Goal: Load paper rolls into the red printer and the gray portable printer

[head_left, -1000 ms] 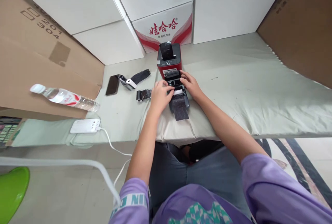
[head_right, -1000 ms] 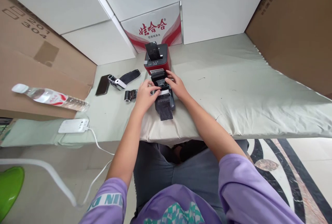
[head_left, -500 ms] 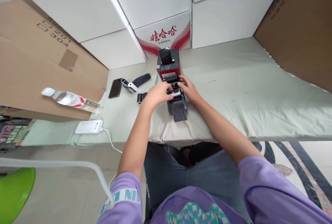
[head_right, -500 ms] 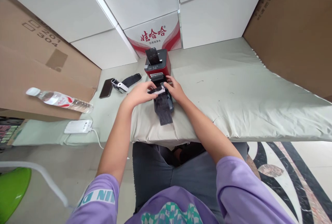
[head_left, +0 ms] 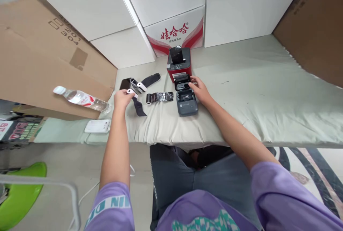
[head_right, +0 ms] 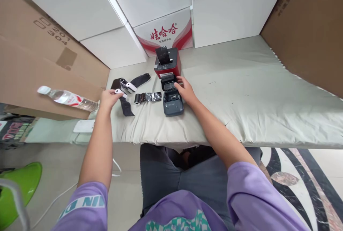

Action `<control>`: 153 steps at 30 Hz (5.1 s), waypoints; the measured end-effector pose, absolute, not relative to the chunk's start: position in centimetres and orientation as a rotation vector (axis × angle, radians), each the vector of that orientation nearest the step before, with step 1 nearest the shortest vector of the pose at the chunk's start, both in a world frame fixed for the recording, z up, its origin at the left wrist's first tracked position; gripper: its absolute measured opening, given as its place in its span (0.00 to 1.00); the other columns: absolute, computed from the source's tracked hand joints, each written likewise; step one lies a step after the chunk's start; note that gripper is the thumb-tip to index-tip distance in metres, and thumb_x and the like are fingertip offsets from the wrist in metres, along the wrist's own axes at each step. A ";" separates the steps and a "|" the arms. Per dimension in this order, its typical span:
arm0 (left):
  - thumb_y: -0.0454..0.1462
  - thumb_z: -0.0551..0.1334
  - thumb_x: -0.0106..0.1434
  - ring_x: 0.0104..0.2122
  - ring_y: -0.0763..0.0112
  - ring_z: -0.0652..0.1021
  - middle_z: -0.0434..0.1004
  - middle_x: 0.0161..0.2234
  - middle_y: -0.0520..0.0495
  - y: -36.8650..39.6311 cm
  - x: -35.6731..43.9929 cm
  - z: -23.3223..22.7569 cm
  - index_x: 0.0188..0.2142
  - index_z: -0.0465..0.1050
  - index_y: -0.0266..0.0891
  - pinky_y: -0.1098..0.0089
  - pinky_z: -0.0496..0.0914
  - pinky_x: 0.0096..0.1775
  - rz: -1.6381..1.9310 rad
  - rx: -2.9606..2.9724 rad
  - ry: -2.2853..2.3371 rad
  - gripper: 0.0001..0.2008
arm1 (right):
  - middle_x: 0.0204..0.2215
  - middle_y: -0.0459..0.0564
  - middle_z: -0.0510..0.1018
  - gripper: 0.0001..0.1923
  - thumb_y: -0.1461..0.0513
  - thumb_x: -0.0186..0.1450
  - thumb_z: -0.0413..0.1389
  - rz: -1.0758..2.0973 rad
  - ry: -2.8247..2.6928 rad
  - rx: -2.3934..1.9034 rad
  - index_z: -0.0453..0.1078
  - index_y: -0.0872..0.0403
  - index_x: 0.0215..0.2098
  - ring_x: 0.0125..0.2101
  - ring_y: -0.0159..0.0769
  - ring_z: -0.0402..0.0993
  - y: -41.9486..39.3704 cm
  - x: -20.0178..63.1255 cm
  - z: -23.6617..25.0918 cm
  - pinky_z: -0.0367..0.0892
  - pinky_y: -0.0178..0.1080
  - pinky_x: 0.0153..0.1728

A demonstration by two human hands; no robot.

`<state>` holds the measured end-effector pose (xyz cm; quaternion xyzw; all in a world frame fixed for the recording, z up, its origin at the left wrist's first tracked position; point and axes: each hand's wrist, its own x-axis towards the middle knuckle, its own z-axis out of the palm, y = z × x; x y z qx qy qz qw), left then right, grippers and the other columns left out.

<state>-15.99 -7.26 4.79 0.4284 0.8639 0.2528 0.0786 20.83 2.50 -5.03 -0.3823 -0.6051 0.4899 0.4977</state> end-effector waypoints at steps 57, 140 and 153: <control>0.62 0.70 0.56 0.67 0.52 0.69 0.65 0.68 0.40 -9.1 6.1 -1.9 0.69 0.60 0.52 0.62 0.71 0.59 1.775 1.407 1.432 0.47 | 0.29 0.47 0.77 0.19 0.45 0.70 0.53 1.043 -1.782 -0.625 0.73 0.49 0.46 0.29 0.38 0.74 -3.5 20.3 0.1 0.73 0.43 0.36; 0.52 0.50 0.75 0.60 0.57 0.69 0.71 0.57 0.41 -8.5 4.6 -3.1 0.45 0.82 0.45 0.56 0.61 0.66 1.539 1.708 1.797 0.24 | 0.62 0.57 0.72 0.30 0.46 0.67 0.56 1.020 -1.794 -0.883 0.64 0.49 0.63 0.59 0.47 0.69 -0.1 23.1 -0.3 0.70 0.50 0.56; 0.46 0.69 0.64 0.56 0.57 0.80 0.80 0.55 0.39 -7.8 4.7 -4.5 0.55 0.75 0.41 0.58 0.73 0.57 1.450 1.276 1.502 0.22 | 0.63 0.59 0.74 0.29 0.57 0.66 0.57 1.382 -1.956 -1.008 0.67 0.53 0.65 0.60 0.47 0.73 0.6 24.3 -0.5 0.67 0.56 0.64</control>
